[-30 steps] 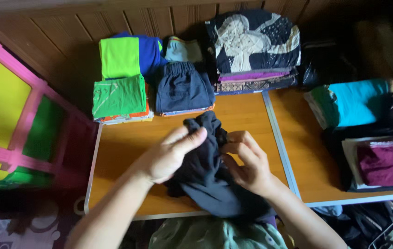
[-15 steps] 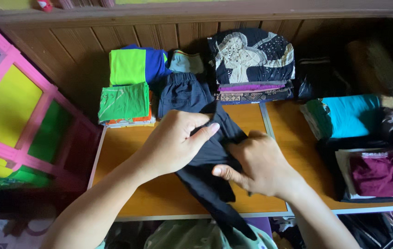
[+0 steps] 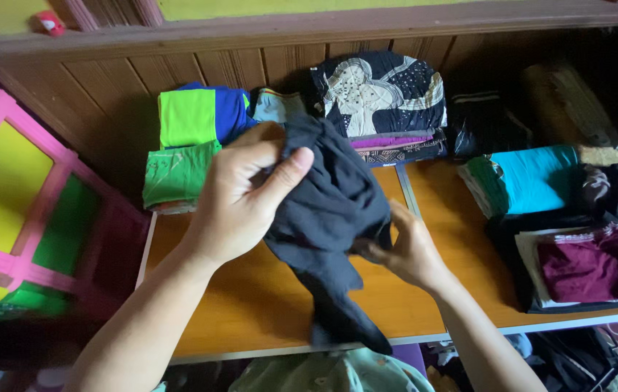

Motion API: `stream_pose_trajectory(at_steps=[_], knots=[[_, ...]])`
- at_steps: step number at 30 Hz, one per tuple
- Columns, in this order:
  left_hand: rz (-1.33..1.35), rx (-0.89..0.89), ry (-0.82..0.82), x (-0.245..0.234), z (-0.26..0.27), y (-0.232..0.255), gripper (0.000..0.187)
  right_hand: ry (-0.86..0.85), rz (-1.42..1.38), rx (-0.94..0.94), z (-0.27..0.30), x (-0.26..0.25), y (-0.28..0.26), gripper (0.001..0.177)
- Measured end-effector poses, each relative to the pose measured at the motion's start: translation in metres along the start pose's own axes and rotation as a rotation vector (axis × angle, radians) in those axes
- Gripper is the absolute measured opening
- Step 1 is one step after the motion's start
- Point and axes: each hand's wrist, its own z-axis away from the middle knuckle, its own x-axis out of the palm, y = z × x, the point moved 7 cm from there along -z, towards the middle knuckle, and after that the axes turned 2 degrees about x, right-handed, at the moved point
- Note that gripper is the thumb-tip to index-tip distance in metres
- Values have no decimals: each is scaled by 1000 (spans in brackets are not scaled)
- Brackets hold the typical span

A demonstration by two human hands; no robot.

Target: The person folds a purple cloth, a green shirt, a pair of blue shorts, a green and blue shirt, and a pair of black pants by hand on a table.

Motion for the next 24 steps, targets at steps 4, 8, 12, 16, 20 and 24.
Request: stream_pose_trajectory(at_steps=[4,8,12,16,20,24], knots=[[-421,308,179,-28,5,53,17,147,144,266,4,-51,72,35],[-432,251,262,-54,25,75,17,487,-185,333,37,-143,100,20],[-537,-7,358,-65,56,72,14,493,-532,119,56,-193,88,5],[-243,-50,254,-48,73,41,45,713,-397,-55,46,-202,68,14],[-48,-343,232,-40,86,-70,40,594,387,-54,-3,-188,78,13],[-551,-510,220,-21,110,-170,54,481,750,119,-42,-130,141,26]])
